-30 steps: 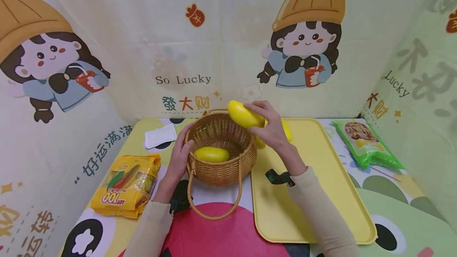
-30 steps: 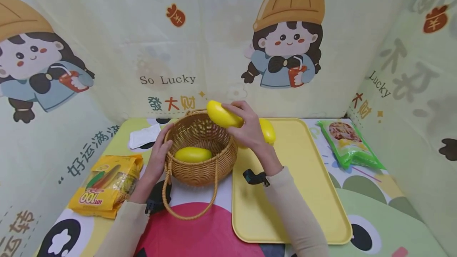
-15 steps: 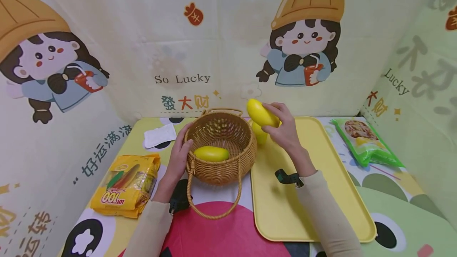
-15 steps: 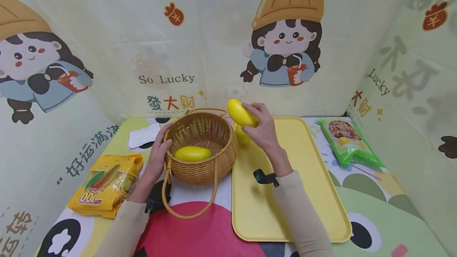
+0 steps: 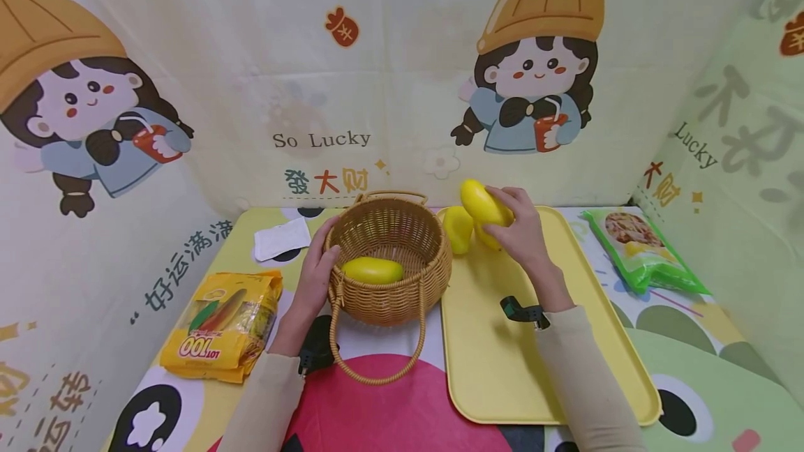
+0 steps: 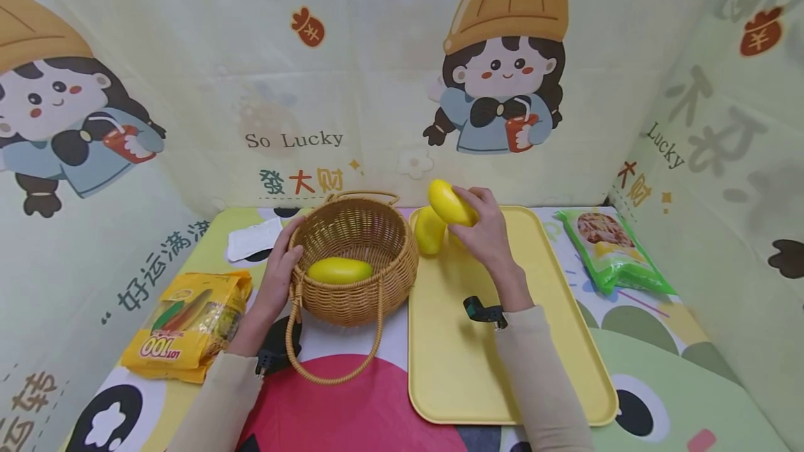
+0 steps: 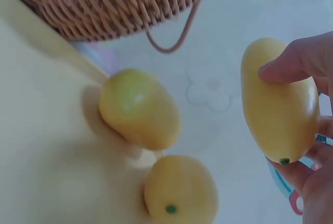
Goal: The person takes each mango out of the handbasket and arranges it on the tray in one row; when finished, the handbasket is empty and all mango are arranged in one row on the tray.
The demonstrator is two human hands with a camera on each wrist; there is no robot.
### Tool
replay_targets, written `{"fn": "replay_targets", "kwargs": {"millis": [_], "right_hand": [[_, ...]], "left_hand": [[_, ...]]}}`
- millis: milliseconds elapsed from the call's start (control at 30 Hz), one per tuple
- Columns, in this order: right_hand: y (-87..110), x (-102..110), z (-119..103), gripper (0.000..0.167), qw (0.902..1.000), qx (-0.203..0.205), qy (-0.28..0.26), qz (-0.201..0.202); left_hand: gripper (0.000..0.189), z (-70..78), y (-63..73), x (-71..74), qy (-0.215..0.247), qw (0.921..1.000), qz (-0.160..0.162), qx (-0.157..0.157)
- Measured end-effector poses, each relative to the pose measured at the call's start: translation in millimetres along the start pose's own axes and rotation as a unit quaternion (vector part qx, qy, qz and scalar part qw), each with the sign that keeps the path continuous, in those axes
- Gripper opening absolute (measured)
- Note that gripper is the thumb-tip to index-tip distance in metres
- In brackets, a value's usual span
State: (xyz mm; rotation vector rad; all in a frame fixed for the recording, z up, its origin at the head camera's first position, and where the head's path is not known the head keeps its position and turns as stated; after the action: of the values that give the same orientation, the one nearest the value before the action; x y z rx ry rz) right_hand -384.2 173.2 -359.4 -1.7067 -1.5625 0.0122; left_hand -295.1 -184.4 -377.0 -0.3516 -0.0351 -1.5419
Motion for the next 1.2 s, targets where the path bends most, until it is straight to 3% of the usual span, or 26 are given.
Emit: {"fn": "replay_targets", "kwargs": {"millis": [633, 933, 1200], "right_hand": [[12.4, 27, 55, 0.063, 0.9959, -0.068, 0.056, 0.023], [15.6, 37, 74, 0.065, 0.9929, -0.082, 0.076, 0.041], [20.1, 41, 94, 0.066, 0.9874, -0.115, 0.104, 0.032]], "left_hand": [[0.055, -1.3, 1.2, -0.2, -0.001, 0.9999, 0.000, 0.012], [0.055, -1.6, 1.9, 0.1, -0.002, 1.0000, 0.001, 0.006], [0.055, 0.0, 1.9, -0.6, 0.002, 1.0000, 0.000, 0.003]]}}
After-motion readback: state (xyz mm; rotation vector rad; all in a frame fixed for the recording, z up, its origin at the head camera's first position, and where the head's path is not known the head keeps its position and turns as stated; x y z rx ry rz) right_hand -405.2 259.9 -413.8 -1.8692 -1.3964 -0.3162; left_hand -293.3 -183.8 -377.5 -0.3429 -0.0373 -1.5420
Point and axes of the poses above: each hand's wrist, its own y-axis away from the middle knuckle, its own x-axis out of the back of the hand, z = x × y, the point moved 9 cm from there along -y, towards the middle knuckle, and after that the axes turned 3 degrees about x, right-handed, at the moved point
